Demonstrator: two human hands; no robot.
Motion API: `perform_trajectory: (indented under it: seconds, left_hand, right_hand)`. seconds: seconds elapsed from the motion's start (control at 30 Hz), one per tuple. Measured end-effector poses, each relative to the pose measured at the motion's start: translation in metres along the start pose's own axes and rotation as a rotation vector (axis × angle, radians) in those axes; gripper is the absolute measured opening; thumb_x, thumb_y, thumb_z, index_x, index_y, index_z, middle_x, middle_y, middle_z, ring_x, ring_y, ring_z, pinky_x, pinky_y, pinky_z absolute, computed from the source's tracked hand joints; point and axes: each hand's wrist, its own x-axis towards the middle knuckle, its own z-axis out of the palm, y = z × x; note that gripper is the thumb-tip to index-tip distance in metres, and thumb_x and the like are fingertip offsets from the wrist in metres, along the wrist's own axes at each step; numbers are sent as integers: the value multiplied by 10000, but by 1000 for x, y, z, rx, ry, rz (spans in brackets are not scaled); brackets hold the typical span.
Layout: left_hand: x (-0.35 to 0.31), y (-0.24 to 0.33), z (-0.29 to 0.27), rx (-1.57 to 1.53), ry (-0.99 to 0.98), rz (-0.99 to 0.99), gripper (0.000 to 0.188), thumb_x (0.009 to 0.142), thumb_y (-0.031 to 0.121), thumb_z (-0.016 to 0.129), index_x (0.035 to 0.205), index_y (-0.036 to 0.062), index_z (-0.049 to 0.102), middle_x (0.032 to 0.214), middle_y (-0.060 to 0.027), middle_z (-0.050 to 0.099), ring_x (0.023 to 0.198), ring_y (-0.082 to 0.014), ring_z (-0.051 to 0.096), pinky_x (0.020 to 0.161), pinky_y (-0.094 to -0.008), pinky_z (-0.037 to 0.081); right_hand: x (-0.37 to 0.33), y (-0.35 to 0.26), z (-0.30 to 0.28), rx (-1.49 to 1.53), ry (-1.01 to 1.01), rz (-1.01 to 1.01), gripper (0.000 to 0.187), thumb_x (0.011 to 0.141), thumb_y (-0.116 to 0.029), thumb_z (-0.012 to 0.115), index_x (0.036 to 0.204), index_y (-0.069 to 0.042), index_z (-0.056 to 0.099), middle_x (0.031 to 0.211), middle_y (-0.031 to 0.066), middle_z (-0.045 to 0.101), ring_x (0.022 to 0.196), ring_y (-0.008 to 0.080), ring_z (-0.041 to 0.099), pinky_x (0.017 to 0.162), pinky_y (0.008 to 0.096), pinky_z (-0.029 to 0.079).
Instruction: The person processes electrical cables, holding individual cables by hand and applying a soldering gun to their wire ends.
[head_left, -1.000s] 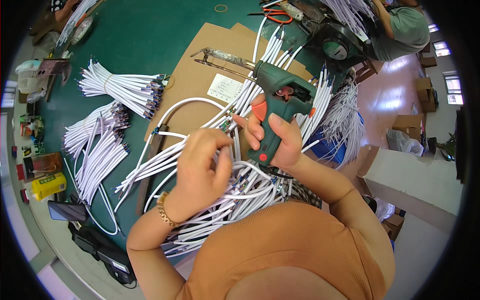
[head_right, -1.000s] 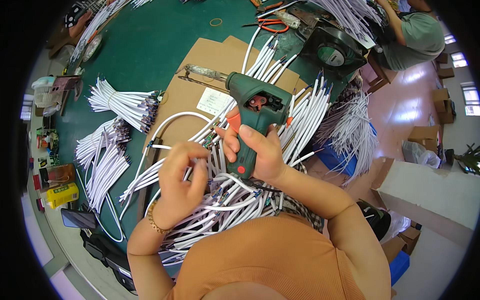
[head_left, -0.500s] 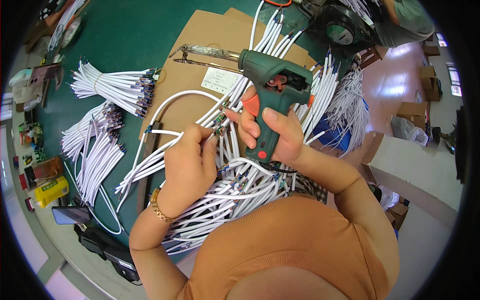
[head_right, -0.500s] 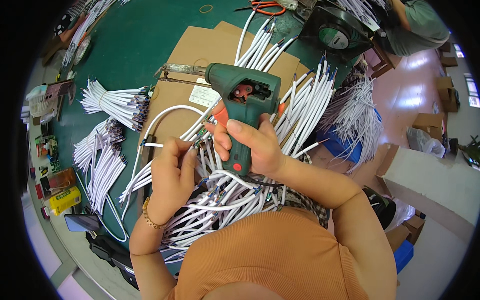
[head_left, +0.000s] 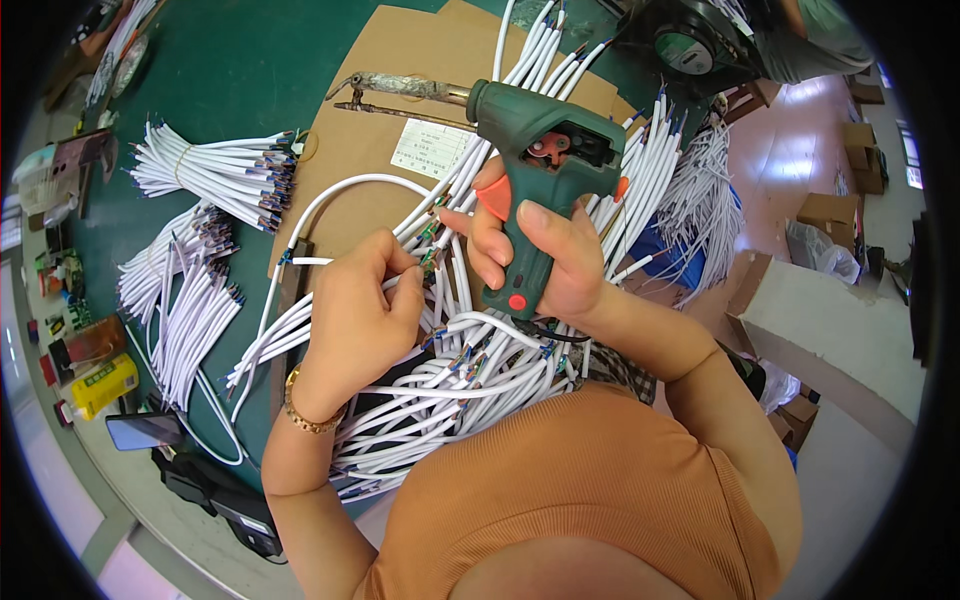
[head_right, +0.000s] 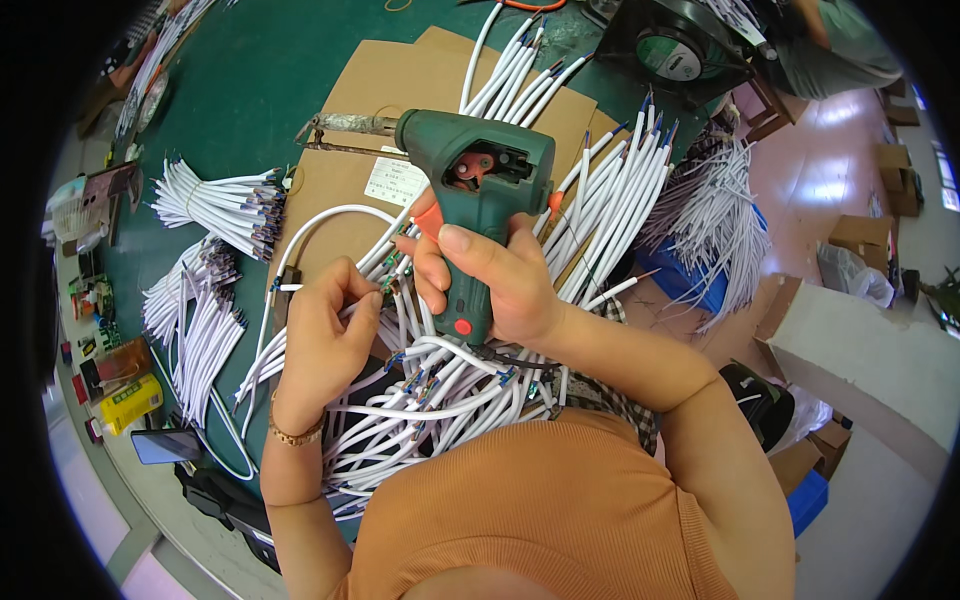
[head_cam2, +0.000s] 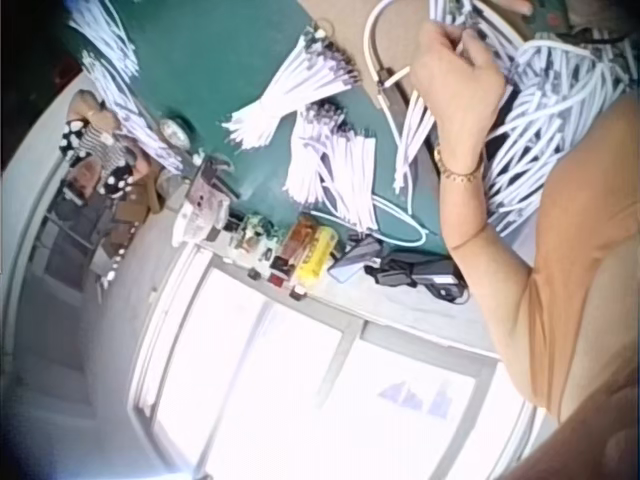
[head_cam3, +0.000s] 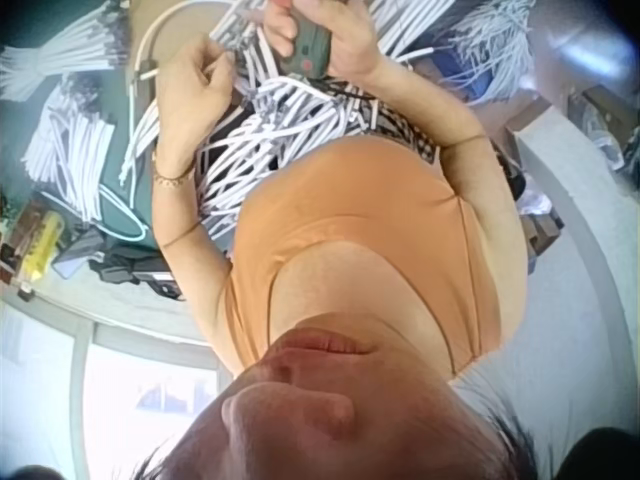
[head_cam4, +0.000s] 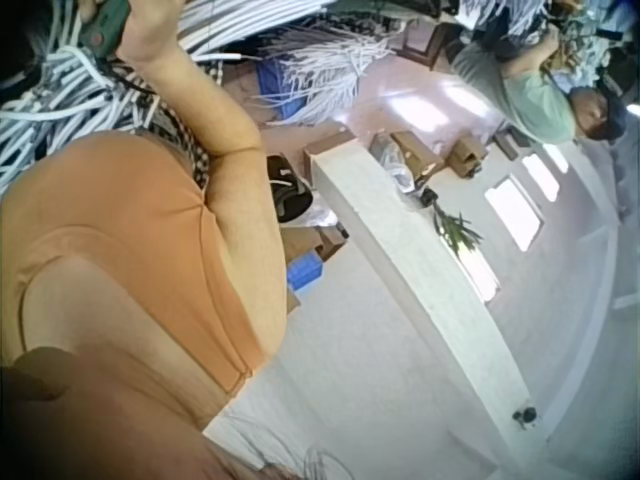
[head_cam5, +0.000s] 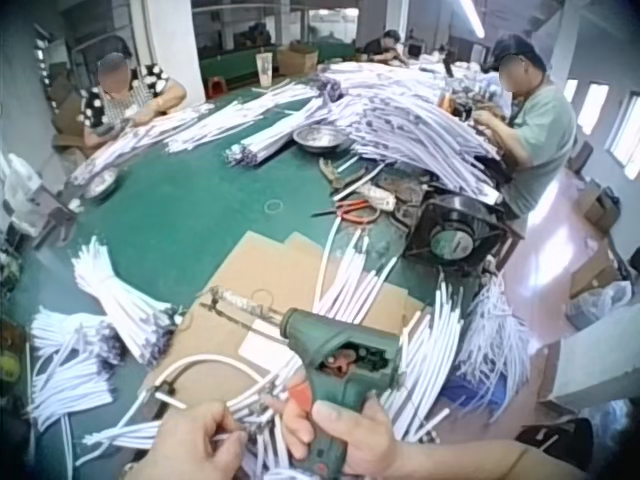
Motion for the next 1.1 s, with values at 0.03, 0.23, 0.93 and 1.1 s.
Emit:
perform_trajectory:
  seconds: [0.03,0.23,0.93,1.1]
  left_hand:
    - [1,1,0,-1,0,-1,109,785,79,618,758,-6,553,594,-143,572,499,-223,563,505,-332,429]
    - [5,10,0,104,-6,0,108,781,94,597,741,6,550,622,-177,588,547,-340,583,535,-414,440]
    - [11,7,-1,131,-53,-55,110,769,56,596,725,-25,537,596,-115,548,498,-159,481,489,-319,375]
    - [12,7,-1,106,-50,-68,110,760,56,594,715,-22,531,591,-99,539,500,-149,477,486,-308,372]
  right_hand:
    - [0,-1,0,0,0,1,324,918,-254,541,1154,-42,476,690,35,526,577,148,562,965,412,416]
    - [-6,-16,9,36,1,-9,355,918,-267,540,1186,-50,456,706,32,520,603,136,558,966,422,413]
    - [-94,-75,8,-439,15,339,303,887,-207,577,1113,-32,474,735,5,486,646,91,479,603,263,437]
    - [-102,-86,-1,-757,-110,444,121,856,-170,578,883,-55,552,715,22,533,648,144,522,617,274,433]
